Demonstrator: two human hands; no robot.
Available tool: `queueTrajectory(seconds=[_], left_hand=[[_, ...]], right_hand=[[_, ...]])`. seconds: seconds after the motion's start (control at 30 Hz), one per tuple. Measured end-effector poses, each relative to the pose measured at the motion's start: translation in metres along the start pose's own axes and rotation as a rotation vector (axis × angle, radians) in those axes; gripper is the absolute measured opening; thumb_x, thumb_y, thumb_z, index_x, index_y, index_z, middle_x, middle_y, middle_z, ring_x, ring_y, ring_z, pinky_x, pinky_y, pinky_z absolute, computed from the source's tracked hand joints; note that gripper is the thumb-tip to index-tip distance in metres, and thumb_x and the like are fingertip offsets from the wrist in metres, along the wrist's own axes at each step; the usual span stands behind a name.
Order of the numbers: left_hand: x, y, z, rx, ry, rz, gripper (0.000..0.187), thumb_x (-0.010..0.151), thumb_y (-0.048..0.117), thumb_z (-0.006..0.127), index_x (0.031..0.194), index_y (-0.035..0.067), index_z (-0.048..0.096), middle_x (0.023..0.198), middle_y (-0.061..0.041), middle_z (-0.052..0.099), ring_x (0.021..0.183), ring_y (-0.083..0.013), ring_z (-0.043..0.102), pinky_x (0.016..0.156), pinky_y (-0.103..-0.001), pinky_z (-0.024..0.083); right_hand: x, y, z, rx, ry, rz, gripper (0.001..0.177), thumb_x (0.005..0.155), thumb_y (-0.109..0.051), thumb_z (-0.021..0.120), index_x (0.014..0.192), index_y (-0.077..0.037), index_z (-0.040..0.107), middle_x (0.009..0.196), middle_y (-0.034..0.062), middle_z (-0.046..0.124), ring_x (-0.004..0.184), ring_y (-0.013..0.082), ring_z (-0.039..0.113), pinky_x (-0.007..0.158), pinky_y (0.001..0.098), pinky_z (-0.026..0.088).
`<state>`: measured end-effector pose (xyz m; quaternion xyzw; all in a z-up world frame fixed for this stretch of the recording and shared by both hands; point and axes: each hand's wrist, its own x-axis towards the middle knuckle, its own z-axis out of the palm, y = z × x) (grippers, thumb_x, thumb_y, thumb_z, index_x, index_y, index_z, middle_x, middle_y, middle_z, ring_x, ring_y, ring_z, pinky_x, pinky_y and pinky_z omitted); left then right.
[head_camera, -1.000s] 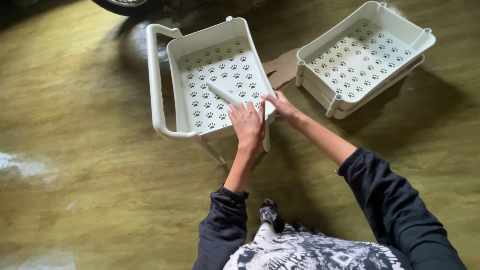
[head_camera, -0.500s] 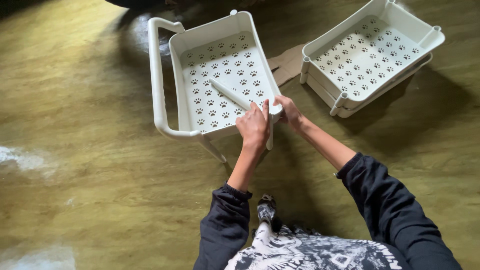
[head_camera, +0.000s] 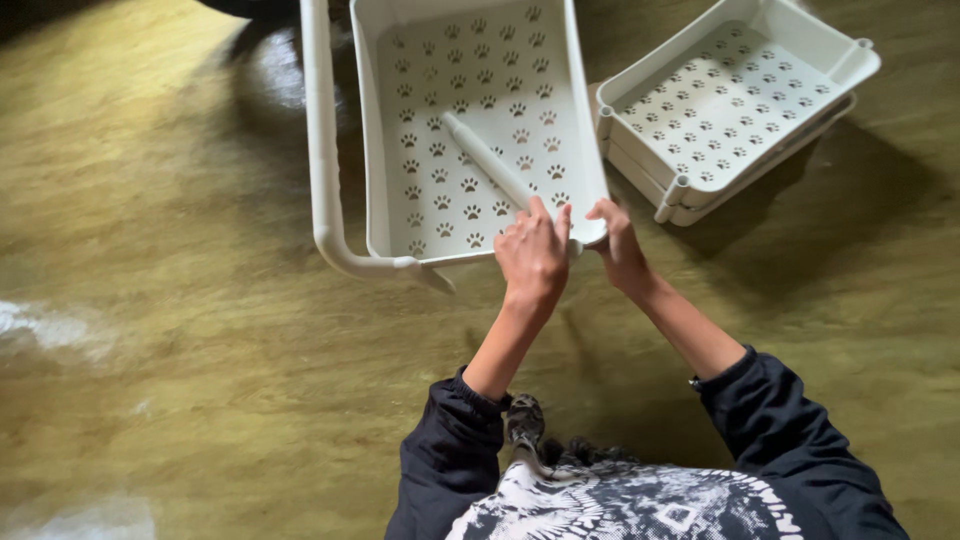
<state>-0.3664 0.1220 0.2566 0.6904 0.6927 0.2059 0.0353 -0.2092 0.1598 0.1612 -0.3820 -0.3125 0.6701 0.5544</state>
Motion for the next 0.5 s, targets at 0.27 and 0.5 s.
queueTrajectory(seconds=[0.27, 0.5], left_hand=[[-0.017, 0.096, -0.052, -0.177, -0.002, 0.197, 0.043, 0.113, 0.045, 0.059, 0.117, 0.002, 0.066, 0.101, -0.023, 0.076, 0.093, -0.0414, 0.075, 0.081, -0.053, 0.056], [-0.058, 0.191, -0.055, -0.326, 0.037, 0.46, 0.039, 0.113, 0.044, 0.059, 0.123, 0.008, 0.068, 0.107, -0.019, 0.069, 0.102, -0.0395, 0.066, 0.087, -0.053, 0.05]], right_hand=[[-0.04, -0.034, -0.103, -0.26, 0.223, -0.497, 0.019, 0.107, -0.018, 0.065, 0.115, -0.001, 0.065, 0.115, 0.007, 0.067, 0.11, 0.0183, 0.066, 0.099, 0.0342, 0.053], [-0.143, -0.124, -0.14, 0.252, 0.43, -0.399, 0.037, 0.092, -0.016, 0.064, 0.126, -0.005, 0.069, 0.121, 0.0063, 0.069, 0.115, 0.0224, 0.067, 0.102, 0.0357, 0.054]])
